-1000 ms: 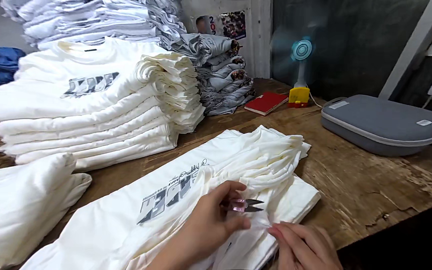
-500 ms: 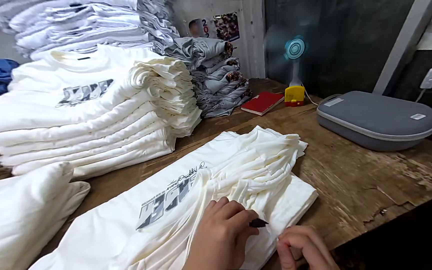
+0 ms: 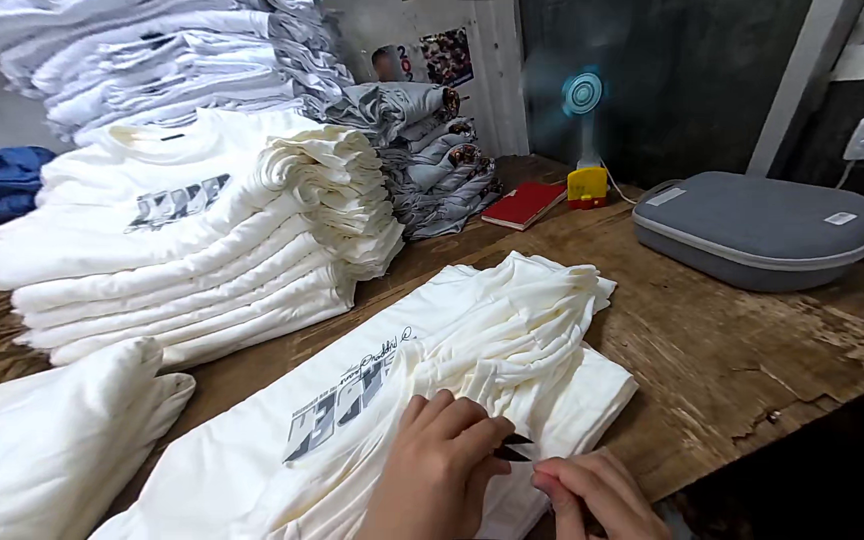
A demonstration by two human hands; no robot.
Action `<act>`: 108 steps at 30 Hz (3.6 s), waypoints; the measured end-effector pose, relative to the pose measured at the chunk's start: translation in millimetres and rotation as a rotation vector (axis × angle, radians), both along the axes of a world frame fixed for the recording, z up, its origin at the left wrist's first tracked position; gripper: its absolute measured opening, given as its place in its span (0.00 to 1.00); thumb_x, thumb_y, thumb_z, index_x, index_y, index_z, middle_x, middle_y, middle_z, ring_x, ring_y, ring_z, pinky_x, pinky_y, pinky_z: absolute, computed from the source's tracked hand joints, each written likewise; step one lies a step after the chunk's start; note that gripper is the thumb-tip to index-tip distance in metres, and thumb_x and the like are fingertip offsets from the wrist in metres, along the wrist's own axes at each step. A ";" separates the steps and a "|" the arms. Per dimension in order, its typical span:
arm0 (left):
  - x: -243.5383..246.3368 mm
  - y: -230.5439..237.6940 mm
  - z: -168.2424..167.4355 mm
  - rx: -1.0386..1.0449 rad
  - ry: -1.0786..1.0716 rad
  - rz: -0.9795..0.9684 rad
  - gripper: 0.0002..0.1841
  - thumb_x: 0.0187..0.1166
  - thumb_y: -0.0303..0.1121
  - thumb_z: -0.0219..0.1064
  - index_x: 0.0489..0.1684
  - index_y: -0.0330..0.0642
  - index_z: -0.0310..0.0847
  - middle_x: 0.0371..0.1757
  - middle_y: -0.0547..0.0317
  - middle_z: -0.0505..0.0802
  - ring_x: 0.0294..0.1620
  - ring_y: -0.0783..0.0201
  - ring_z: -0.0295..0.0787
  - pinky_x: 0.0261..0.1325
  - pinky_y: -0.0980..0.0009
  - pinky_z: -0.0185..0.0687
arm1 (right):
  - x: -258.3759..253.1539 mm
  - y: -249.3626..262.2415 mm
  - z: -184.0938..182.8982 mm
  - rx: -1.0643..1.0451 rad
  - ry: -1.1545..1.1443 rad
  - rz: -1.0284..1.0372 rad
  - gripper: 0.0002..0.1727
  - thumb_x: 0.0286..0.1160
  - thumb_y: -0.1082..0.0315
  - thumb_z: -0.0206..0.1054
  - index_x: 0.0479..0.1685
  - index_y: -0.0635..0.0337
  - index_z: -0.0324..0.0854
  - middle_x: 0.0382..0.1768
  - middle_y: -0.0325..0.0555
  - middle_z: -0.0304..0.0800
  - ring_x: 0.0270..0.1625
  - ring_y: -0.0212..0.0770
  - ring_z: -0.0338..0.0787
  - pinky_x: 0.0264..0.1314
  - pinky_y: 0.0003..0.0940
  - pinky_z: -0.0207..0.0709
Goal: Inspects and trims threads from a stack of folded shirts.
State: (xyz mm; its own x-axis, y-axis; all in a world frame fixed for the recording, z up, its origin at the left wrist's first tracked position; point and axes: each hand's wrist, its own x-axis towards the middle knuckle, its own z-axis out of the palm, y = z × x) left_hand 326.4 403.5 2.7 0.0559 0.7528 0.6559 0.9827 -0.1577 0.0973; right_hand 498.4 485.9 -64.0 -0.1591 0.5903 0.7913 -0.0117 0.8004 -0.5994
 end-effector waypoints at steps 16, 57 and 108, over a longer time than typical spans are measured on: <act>-54.1 58.1 11.5 0.023 -0.683 0.071 0.10 0.64 0.18 0.64 0.30 0.47 0.81 0.22 0.67 0.82 0.23 0.72 0.75 0.27 0.72 0.72 | -28.8 2.0 28.0 -0.015 -0.556 -0.279 0.35 0.61 0.36 0.75 0.63 0.51 0.90 0.50 0.46 0.94 0.52 0.55 0.89 0.55 0.61 0.77; -14.0 17.2 5.4 -0.250 0.047 -0.034 0.15 0.69 0.42 0.76 0.53 0.60 0.88 0.43 0.67 0.89 0.46 0.60 0.87 0.48 0.54 0.81 | 27.9 11.2 23.1 -0.140 -0.461 -0.002 0.14 0.63 0.46 0.79 0.20 0.41 0.92 0.36 0.29 0.87 0.49 0.35 0.82 0.55 0.42 0.74; 8.2 7.1 -7.6 0.029 0.097 0.141 0.09 0.73 0.48 0.72 0.37 0.58 0.93 0.33 0.70 0.89 0.37 0.64 0.83 0.42 0.62 0.73 | 2.9 6.3 7.1 0.005 -0.066 -0.032 0.07 0.69 0.59 0.81 0.33 0.50 0.95 0.27 0.34 0.83 0.37 0.25 0.83 0.43 0.17 0.77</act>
State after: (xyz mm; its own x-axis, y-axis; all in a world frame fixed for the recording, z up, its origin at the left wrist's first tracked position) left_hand 334.6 410.6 -4.9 0.0155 0.7384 0.6742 0.9998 -0.0192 -0.0020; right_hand 501.3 492.2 -56.9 -0.1926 0.5922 0.7824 0.0534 0.8025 -0.5943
